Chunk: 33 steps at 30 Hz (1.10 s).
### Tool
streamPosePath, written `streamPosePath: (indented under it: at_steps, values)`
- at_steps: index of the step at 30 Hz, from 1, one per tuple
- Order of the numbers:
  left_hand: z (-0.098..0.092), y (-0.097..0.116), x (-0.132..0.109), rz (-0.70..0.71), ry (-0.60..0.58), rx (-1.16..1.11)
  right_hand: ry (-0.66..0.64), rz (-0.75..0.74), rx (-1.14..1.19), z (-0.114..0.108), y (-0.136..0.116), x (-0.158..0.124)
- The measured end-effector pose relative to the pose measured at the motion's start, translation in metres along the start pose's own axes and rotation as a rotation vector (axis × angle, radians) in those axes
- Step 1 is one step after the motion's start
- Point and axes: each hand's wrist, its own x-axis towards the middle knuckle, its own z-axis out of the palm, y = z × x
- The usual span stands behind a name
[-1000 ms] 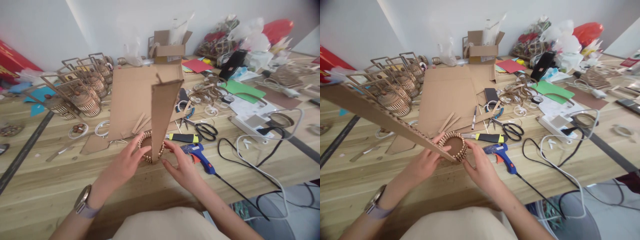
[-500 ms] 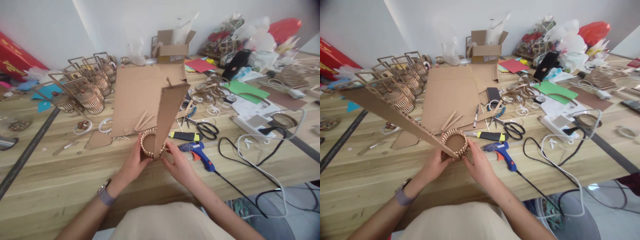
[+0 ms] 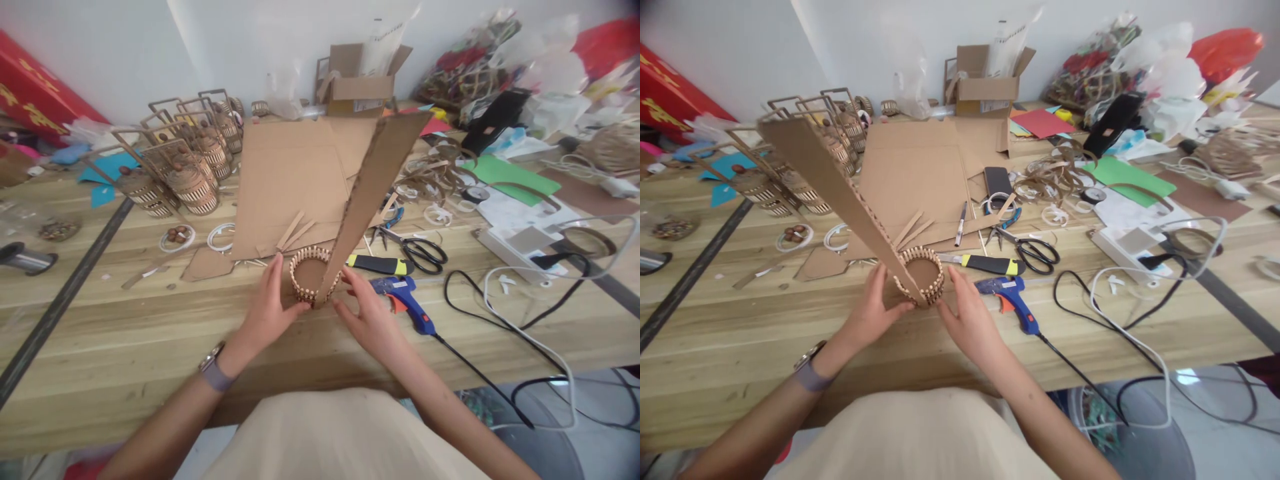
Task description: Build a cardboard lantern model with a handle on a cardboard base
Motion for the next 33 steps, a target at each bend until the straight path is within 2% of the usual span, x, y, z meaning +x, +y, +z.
streamPosePath:
  at_steps: [2, 3, 6, 9, 12, 15, 19, 22, 25, 29, 31, 33]
  values:
    - [-0.016, 0.011, 0.004, 0.015, 0.019, -0.034, 0.052, -0.018, -0.034, -0.007, -0.003, 0.001]
    - [-0.024, 0.018, 0.008, 0.049, -0.008, -0.118, 0.077, -0.032, -0.039, -0.011, -0.004, 0.003]
    - [-0.043, 0.043, 0.026, 0.099, -0.262, -0.527, 0.129, -0.075, -0.028, -0.021, -0.009, 0.01]
    - [-0.051, 0.065, 0.049, 0.093, -0.508, -0.751, 0.126, -0.097, -0.003, -0.03, -0.014, 0.018]
    - [-0.049, 0.076, 0.064, 0.052, -0.734, -0.769, 0.101, -0.094, 0.007, -0.038, -0.018, 0.025]
    - [-0.045, 0.075, 0.068, 0.042, -0.838, -0.704, 0.088, -0.078, 0.022, -0.046, -0.021, 0.03]
    - [-0.044, 0.073, 0.066, 0.108, -0.849, -0.513, 0.025, 0.006, 0.168, -0.059, -0.029, 0.039]
    - [-0.044, 0.076, 0.066, 0.132, -0.828, -0.451, -0.061, 0.049, 0.309, -0.066, -0.041, 0.047]
    - [-0.042, 0.079, 0.066, 0.154, -0.775, -0.445, -0.173, 0.017, 0.443, -0.069, -0.055, 0.052]
    - [-0.038, 0.077, 0.064, 0.156, -0.627, -0.441, -0.329, -0.043, 0.517, -0.067, -0.07, 0.055]
    - [-0.036, 0.077, 0.062, 0.191, -0.559, -0.42, -0.366, -0.092, 0.529, -0.063, -0.073, 0.055]
    - [-0.035, 0.077, 0.06, 0.227, -0.545, -0.386, -0.364, -0.106, 0.563, -0.059, -0.072, 0.053]
